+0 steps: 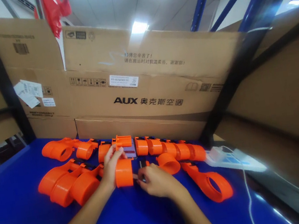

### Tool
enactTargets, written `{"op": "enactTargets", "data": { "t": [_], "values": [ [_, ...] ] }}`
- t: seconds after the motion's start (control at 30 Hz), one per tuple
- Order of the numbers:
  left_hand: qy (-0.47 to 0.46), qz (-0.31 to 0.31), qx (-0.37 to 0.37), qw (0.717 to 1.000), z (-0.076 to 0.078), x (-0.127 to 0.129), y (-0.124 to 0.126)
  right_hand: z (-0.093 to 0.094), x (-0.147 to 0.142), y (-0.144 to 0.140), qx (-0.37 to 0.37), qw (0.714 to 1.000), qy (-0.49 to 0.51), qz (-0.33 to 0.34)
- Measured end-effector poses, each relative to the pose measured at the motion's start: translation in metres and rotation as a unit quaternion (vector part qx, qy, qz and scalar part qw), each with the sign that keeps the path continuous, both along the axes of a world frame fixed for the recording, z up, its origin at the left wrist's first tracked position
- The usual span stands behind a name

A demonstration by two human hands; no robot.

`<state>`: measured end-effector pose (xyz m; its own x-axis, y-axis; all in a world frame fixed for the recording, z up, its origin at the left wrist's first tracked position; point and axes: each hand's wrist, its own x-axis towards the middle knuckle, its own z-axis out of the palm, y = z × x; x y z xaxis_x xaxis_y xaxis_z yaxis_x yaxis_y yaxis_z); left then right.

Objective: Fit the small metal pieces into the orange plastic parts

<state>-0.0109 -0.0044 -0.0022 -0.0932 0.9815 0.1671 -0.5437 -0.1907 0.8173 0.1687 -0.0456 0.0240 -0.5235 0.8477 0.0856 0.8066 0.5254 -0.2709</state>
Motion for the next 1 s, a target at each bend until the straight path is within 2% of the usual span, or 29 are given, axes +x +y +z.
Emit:
{"op": "enactTargets", "data": {
  "t": [0.17,0.4,0.73,1.0],
  "values": [
    [0.010,-0.003,0.002,1.000,-0.002,-0.001,0.001,-0.003,-0.006,-0.004,-0.038,0.998,-0.010,0.053],
    [0.024,-0.008,0.006,1.000,-0.009,0.002,0.004,-0.009,0.001,0.003,0.039,0.997,-0.050,-0.037],
    [-0.007,-0.007,-0.009,1.000,-0.009,-0.001,0.004,-0.016,-0.006,0.006,0.060,0.991,-0.103,-0.055],
    [-0.033,0.001,-0.012,0.999,-0.007,-0.002,0.004,-0.018,-0.005,0.004,0.036,0.998,-0.033,-0.040]
  ]
}}
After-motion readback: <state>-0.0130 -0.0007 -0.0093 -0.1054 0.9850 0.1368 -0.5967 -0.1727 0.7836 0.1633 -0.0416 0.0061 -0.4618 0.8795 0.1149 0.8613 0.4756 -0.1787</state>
